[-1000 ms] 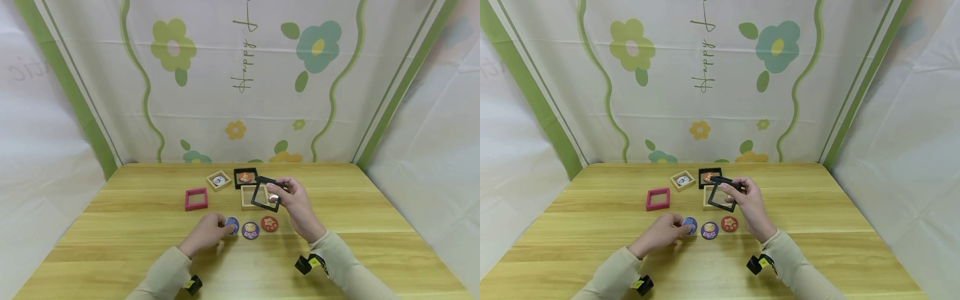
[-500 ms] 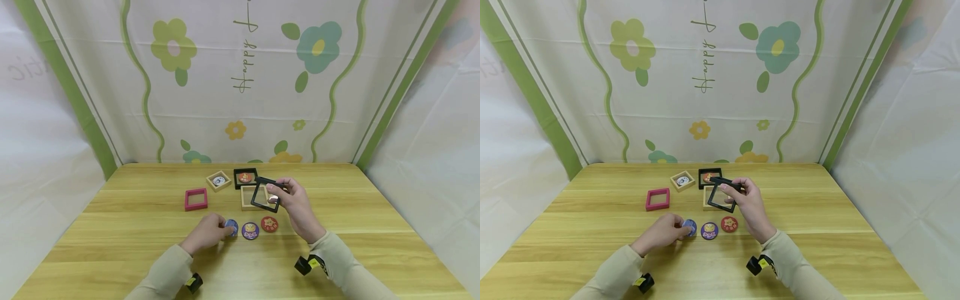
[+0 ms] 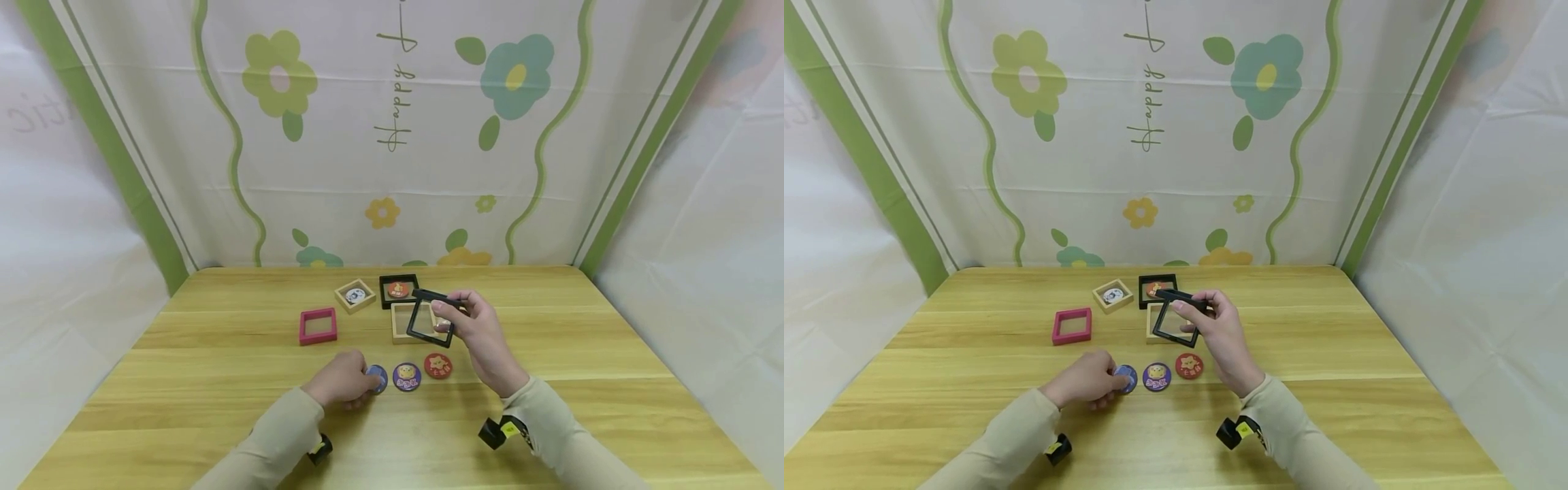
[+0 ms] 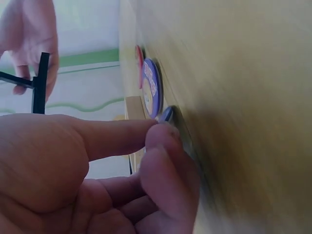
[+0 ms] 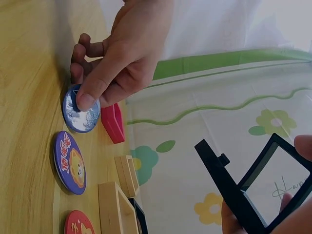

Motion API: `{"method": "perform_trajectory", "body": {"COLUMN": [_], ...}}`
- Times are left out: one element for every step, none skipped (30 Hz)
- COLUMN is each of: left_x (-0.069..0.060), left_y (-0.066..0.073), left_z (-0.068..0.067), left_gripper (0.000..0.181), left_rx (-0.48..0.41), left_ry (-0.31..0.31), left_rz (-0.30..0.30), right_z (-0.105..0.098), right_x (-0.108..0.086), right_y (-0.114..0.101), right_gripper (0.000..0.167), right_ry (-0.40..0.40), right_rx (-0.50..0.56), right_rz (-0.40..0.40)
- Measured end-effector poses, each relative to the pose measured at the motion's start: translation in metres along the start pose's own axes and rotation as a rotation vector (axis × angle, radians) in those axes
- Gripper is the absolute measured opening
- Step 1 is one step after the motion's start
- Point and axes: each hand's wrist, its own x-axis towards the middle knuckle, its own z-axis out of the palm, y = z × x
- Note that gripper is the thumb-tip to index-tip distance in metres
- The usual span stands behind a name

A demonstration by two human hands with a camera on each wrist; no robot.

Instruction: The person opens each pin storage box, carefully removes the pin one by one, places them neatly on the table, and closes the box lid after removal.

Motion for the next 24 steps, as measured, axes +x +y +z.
{"method": "perform_trajectory", "body": {"left_x": [0.0002, 0.0003, 0.0002, 0.0001, 0.0000, 0.0000, 0.0001, 0.0002, 0.0003, 0.0005, 0.0009, 0.0011, 0.0014, 0.0016, 0.0018, 0.0020, 0.0025, 0.0030, 0.0034, 0.0040, 0.0045, 0.0048, 0.0050, 0.0049], "left_y": [-0.0001, 0.0001, 0.0005, 0.0011, 0.0019, 0.0027, 0.0034, 0.0041, 0.0047, 0.0050, 0.0051, 0.0050, 0.0047, 0.0046, 0.0044, 0.0044, 0.0040, 0.0039, 0.0037, 0.0035, 0.0030, 0.0023, 0.0014, 0.0005], "left_z": [0.0001, 0.0002, 0.0004, 0.0006, 0.0007, 0.0008, 0.0009, 0.0011, 0.0010, 0.0008, 0.0007, 0.0005, 0.0002, 0.0001, -0.0002, -0.0004, -0.0006, -0.0008, -0.0010, -0.0010, -0.0014, -0.0019, -0.0026, -0.0034], "left_gripper": [0.032, 0.034, 0.035, 0.035, 0.036, 0.036, 0.036, 0.036, 0.035, 0.035, 0.035, 0.034, 0.034, 0.035, 0.035, 0.036, 0.037, 0.037, 0.038, 0.038, 0.039, 0.040, 0.041, 0.042], "left_rx": [0.017, 0.039, 0.063, 0.084, 0.101, 0.116, 0.126, 0.135, 0.142, 0.148, 0.153, 0.155, 0.163, 0.169, 0.171, 0.177, 0.180, 0.180, 0.182, 0.176, 0.169, 0.165, 0.157, 0.151], "left_ry": [0.001, 0.002, 0.004, 0.005, 0.007, 0.008, 0.007, 0.008, 0.008, 0.010, 0.011, 0.012, 0.017, 0.019, 0.021, 0.023, 0.023, 0.021, 0.020, 0.015, 0.012, 0.011, 0.012, 0.015], "left_rz": [-0.001, -0.001, -0.002, -0.007, -0.011, -0.018, -0.030, -0.039, -0.048, -0.056, -0.063, -0.069, -0.070, -0.071, -0.073, -0.075, -0.076, -0.078, -0.078, -0.080, -0.080, -0.077, -0.072, -0.064], "right_z": [0.0002, 0.0003, 0.0003, 0.0003, 0.0004, 0.0004, 0.0004, 0.0003, 0.0004, 0.0005, 0.0005, 0.0006, 0.0004, 0.0004, 0.0003, 0.0001, -0.0001, -0.0003, -0.0005, -0.0005, -0.0008, -0.0006, -0.0004, -0.0005], "right_x": [-0.0003, -0.0004, -0.0005, -0.0006, -0.0007, -0.0007, -0.0008, -0.0005, -0.0005, -0.0004, -0.0002, 0.0000, 0.0000, 0.0002, 0.0003, 0.0004, 0.0004, 0.0003, 0.0002, 0.0002, 0.0000, 0.0001, 0.0003, 0.0004], "right_y": [-0.0001, 0.0000, 0.0000, 0.0001, 0.0002, 0.0002, 0.0003, 0.0004, 0.0004, 0.0003, 0.0002, 0.0001, -0.0001, -0.0002, -0.0003, -0.0003, -0.0004, -0.0005, -0.0006, -0.0007, -0.0008, -0.0008, -0.0009, -0.0009], "right_gripper": [0.042, 0.041, 0.041, 0.041, 0.041, 0.041, 0.041, 0.041, 0.042, 0.042, 0.042, 0.042, 0.043, 0.043, 0.043, 0.042, 0.042, 0.042, 0.042, 0.041, 0.041, 0.041, 0.041, 0.041], "right_ry": [-0.001, -0.001, -0.001, -0.001, -0.001, -0.001, -0.002, -0.002, -0.002, -0.003, -0.003, -0.003, -0.003, -0.003, -0.003, -0.003, -0.003, -0.002, -0.002, -0.002, 0.000, 0.000, 0.002, 0.004], "right_rx": [-0.002, 0.000, -0.001, -0.001, -0.001, -0.002, -0.002, 0.000, -0.002, -0.004, -0.004, -0.005, -0.006, -0.008, -0.008, -0.007, -0.006, -0.005, -0.004, -0.003, -0.003, -0.004, -0.007, -0.008], "right_rz": [-0.001, -0.001, -0.001, -0.002, -0.002, -0.002, -0.003, -0.003, -0.003, -0.003, -0.005, -0.006, -0.006, -0.007, -0.009, -0.011, -0.013, -0.013, -0.014, -0.014, -0.013, -0.011, -0.010, -0.008]}}
